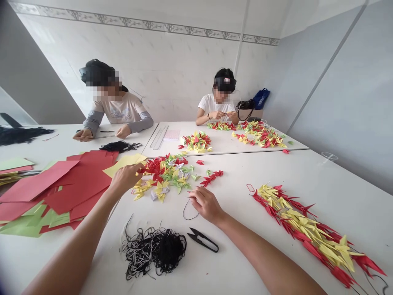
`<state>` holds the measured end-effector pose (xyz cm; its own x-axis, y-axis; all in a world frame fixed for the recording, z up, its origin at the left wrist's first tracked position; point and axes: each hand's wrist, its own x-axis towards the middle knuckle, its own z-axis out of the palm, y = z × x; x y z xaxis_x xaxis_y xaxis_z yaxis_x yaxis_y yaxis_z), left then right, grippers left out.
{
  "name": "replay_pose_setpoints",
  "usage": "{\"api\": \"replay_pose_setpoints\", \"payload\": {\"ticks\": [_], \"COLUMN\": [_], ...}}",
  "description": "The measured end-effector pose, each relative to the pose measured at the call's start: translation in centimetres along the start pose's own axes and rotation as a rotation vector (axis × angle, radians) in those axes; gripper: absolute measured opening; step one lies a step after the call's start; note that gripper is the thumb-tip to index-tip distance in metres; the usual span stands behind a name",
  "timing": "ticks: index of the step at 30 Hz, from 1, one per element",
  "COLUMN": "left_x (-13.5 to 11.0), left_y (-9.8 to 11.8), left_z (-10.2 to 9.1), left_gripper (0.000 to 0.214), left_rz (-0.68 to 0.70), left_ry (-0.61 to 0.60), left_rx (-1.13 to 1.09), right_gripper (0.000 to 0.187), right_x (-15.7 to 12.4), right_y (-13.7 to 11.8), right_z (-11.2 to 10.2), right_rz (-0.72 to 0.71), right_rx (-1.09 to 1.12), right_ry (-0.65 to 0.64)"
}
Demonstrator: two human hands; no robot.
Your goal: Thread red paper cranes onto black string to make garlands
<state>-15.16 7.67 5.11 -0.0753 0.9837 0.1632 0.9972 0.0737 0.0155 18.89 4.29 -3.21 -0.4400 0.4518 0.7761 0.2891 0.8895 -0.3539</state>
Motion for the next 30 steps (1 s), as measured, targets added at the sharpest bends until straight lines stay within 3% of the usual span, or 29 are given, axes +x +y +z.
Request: {"api": "replay_pose_setpoints", "payload": {"ticks": [4, 8, 14, 20, 26, 30], "left_x": [0.0, -0.6, -2.3, -4.4, -5.4, -5.2], "left_y": [0.8, 3.4, 8.1, 12.2, 14.0, 14.7], "left_z": [-1.5, -2.3, -2.0, 0.9, 1.2, 1.3], "left_gripper": [0.031, 0.031, 0.028, 0.007, 0.013, 0.013], "left_rz": [-0.005, 0.095, 0.28, 0.445, 0.471, 0.367], "left_ry": [0.115, 0.186, 0.041, -0.107, -0.214, -0.263], "left_rx": [-0.197, -0.456, -0.605, -0.927, -0.952, -1.047], "right_gripper": [0.01, 0.01, 0.012, 0.011, 0.011, 0.012], "right_x": [-0.1, 0.0, 0.3, 0.4, 0.4, 0.4], "right_y": [0.2, 0.1, 0.1, 0.3, 0.6, 0.8], "right_z": [0.1, 0.1, 0.1, 0.0, 0.2, 0.3], "right_rz": [0.034, 0.049, 0.06, 0.186, 0.174, 0.157], "right_rx": [-0.001, 0.009, -0.006, 0.02, 0.039, 0.053], "right_ry": [0.022, 0.032, 0.051, 0.081, 0.057, 0.061]}}
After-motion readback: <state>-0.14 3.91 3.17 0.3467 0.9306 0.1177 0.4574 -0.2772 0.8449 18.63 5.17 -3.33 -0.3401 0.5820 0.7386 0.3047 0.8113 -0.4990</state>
